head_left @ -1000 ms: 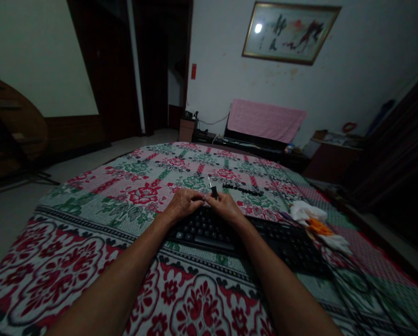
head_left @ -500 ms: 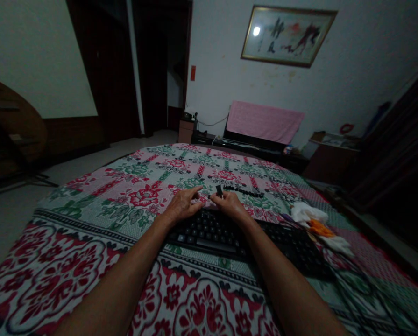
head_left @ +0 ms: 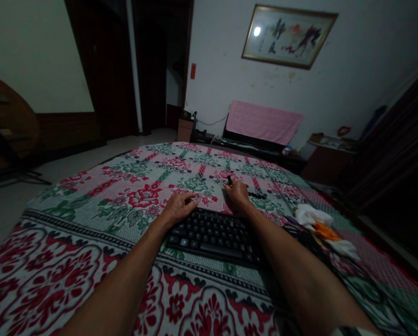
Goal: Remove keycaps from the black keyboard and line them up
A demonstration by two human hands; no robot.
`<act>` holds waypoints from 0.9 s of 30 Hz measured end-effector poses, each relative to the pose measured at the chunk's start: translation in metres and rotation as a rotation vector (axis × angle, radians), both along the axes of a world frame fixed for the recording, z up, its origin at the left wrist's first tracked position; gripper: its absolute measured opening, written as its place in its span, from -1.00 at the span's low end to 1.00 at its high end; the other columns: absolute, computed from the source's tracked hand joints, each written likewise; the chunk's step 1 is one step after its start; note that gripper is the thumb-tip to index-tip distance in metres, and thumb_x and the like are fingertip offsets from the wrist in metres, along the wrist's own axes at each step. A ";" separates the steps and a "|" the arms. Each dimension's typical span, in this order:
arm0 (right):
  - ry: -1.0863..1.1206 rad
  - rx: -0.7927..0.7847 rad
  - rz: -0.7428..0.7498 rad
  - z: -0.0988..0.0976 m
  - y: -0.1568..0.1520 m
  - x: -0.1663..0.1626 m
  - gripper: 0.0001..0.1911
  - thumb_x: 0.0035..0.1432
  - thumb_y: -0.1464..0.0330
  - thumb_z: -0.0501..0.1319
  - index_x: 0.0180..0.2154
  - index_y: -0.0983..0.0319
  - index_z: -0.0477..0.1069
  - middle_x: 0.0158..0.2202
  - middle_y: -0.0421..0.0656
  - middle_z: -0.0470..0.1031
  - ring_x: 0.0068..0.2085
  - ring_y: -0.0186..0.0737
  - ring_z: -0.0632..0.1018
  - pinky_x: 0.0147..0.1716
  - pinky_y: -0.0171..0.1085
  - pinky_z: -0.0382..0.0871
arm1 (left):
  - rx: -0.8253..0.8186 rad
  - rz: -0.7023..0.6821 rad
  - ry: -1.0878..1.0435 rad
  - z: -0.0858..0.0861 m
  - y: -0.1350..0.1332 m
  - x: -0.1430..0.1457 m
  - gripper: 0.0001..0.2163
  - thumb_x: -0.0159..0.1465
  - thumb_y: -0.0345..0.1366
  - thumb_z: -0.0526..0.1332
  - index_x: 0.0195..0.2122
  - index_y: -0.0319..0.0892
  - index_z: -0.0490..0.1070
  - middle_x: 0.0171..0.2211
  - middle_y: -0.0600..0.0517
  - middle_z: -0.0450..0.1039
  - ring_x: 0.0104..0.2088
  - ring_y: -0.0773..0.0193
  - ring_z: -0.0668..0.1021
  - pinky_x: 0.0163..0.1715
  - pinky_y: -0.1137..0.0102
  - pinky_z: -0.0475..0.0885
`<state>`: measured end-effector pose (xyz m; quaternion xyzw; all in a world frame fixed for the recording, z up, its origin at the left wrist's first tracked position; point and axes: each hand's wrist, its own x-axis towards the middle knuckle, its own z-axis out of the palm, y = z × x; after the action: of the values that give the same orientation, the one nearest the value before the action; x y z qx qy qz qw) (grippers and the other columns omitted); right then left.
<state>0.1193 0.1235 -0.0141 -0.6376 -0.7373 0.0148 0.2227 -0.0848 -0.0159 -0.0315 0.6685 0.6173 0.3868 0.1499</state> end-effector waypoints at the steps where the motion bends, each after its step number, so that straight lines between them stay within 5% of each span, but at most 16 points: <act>1: -0.014 -0.003 0.002 -0.001 0.001 -0.001 -0.65 0.05 0.23 0.09 -0.20 0.26 0.50 -0.28 0.05 0.52 -0.23 -0.03 0.53 -0.30 -0.25 0.32 | -0.006 0.003 -0.001 0.001 0.000 0.000 -0.63 0.11 -0.14 0.12 -0.10 -0.18 0.46 -0.21 -0.02 0.53 -0.22 0.18 0.54 -0.19 0.37 0.40; 10: -0.042 0.008 -0.019 -0.008 0.005 -0.002 -0.62 0.04 0.20 0.11 -0.17 0.29 0.46 -0.26 0.07 0.51 -0.21 -0.07 0.51 -0.27 -0.27 0.30 | -0.034 0.030 0.021 0.003 -0.002 0.003 -0.62 0.11 -0.14 0.12 -0.09 -0.19 0.46 -0.23 -0.03 0.54 -0.23 0.18 0.54 -0.16 0.36 0.39; 16: 0.141 0.095 -0.027 0.018 0.000 0.013 -0.51 0.13 0.09 -0.03 -0.29 0.33 0.48 -0.34 0.04 0.53 -0.29 -0.12 0.51 -0.34 -0.32 0.26 | -0.025 -0.005 0.002 0.002 -0.004 0.001 -0.67 0.11 -0.15 0.12 -0.18 -0.16 0.50 -0.22 0.02 0.54 -0.20 0.20 0.54 -0.18 0.40 0.39; 20: 0.260 -0.005 0.036 0.027 -0.012 0.023 -0.49 0.20 0.23 -0.19 -0.30 0.32 0.47 -0.41 -0.04 0.53 -0.39 -0.22 0.50 -0.41 -0.35 0.25 | -0.036 -0.069 -0.016 0.002 -0.004 0.001 -0.74 0.10 -0.16 0.12 -0.31 -0.13 0.54 -0.33 0.08 0.56 -0.27 0.24 0.55 -0.26 0.44 0.39; 27: -0.050 -0.156 0.239 0.023 -0.028 0.019 -0.63 0.14 0.32 -0.04 -0.44 0.32 0.50 -0.47 -0.09 0.50 -0.44 -0.29 0.44 -0.46 -0.40 0.15 | -0.042 -0.069 0.043 0.004 -0.006 0.002 -0.76 0.10 -0.16 0.11 -0.36 -0.10 0.54 -0.36 0.11 0.56 -0.30 0.26 0.54 -0.27 0.44 0.37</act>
<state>0.1386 0.0950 0.0092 -0.5607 -0.8100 0.0826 0.1506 -0.0829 -0.0214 -0.0275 0.6942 0.6050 0.3538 0.1640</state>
